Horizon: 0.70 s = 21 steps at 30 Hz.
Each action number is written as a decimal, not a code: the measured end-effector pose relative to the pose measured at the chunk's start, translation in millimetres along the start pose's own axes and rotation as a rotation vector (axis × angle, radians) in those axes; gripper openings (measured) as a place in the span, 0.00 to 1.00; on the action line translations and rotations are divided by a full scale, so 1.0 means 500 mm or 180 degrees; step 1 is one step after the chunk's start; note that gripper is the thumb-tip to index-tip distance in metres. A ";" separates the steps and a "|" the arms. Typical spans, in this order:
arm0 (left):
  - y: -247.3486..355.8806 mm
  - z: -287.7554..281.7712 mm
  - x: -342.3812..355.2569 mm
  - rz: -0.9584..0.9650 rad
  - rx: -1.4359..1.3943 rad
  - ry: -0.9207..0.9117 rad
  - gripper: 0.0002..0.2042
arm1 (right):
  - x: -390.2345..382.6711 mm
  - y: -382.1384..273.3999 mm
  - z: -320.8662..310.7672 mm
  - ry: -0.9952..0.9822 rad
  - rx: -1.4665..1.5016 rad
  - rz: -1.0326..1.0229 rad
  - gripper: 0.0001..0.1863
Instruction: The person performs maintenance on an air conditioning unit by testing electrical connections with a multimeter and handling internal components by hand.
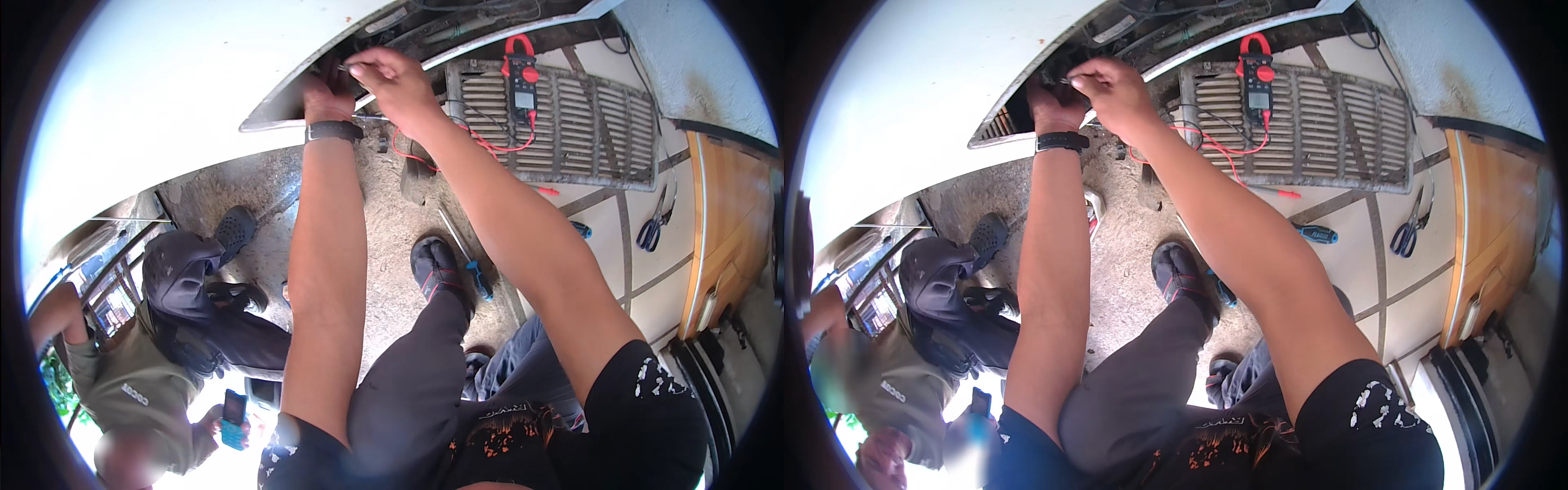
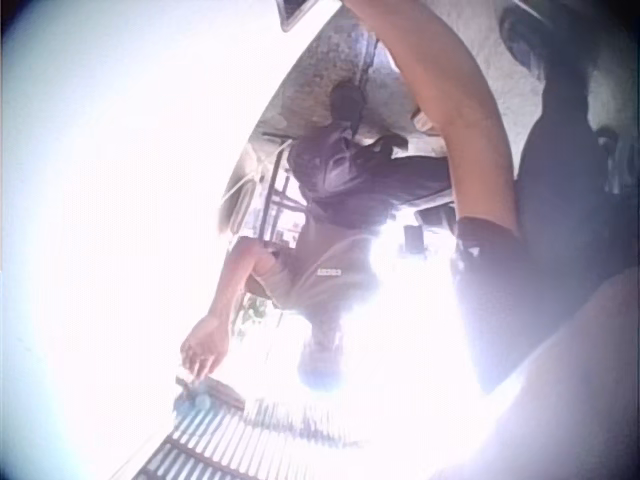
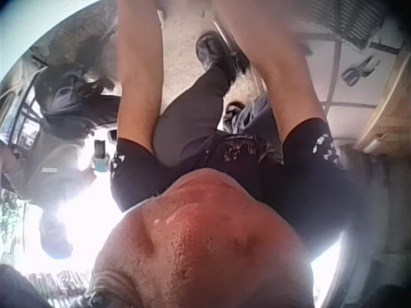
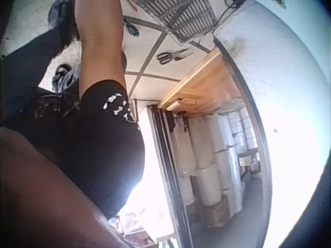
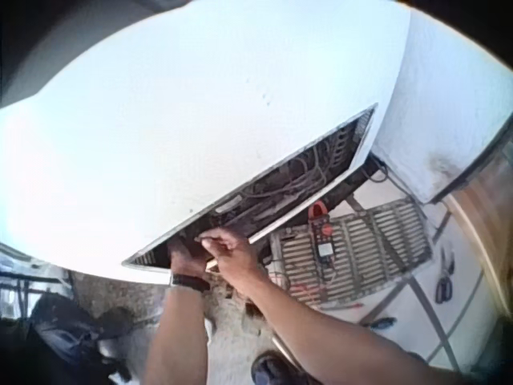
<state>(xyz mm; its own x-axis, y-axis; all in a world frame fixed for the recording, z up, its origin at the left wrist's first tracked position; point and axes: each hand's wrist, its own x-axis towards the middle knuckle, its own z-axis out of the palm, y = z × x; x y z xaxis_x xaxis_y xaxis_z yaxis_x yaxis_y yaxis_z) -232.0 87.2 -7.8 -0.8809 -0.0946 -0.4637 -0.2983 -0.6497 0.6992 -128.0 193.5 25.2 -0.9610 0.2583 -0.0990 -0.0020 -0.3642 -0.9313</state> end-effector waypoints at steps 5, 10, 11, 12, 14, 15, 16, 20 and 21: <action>0.006 0.027 -0.043 -0.0065 0.0191 0.0181 0.32 | -0.052 -0.032 -0.058 -0.0007 -0.0408 -0.0203 0.09; 0.013 0.018 -0.056 -0.0200 -0.0272 0.0195 0.33 | -0.104 -0.056 -0.092 -0.0053 -0.0609 -0.0309 0.08; 0.004 0.025 -0.062 -0.0148 -0.0270 0.0160 0.33 | -0.116 -0.059 -0.100 -0.0025 -0.0614 -0.0279 0.08; 0.002 0.023 -0.066 -0.0093 -0.0260 0.0141 0.33 | -0.128 -0.058 -0.106 -0.0002 -0.0611 -0.0237 0.08; 0.000 0.015 -0.055 -0.0112 -0.0434 0.0105 0.33 | -0.151 -0.054 -0.115 0.0040 -0.0568 -0.0126 0.07; -0.010 0.006 -0.059 -0.0075 -0.0443 0.0076 0.32 | -0.174 -0.053 -0.117 0.0069 -0.0607 -0.0018 0.07; -0.016 -0.004 -0.064 -0.0036 -0.0449 0.0047 0.32 | -0.191 -0.049 -0.119 0.0098 -0.0644 0.0090 0.07; -0.037 0.000 -0.140 0.0062 -0.0302 0.0130 0.19 | -0.255 -0.037 -0.125 0.0210 -0.0474 0.0341 0.08; -0.036 -0.017 -0.162 0.0060 -0.0085 -0.0011 0.16 | -0.271 -0.035 -0.122 0.0248 -0.0436 0.0438 0.08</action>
<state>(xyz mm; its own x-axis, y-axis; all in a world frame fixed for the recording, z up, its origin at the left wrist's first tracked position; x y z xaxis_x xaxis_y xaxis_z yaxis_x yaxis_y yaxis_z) -152.3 100.3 12.6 -0.8875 -0.1046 -0.4488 -0.2718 -0.6678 0.6930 19.2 219.2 33.5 -0.9253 0.2849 -0.2504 0.1705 -0.2771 -0.9456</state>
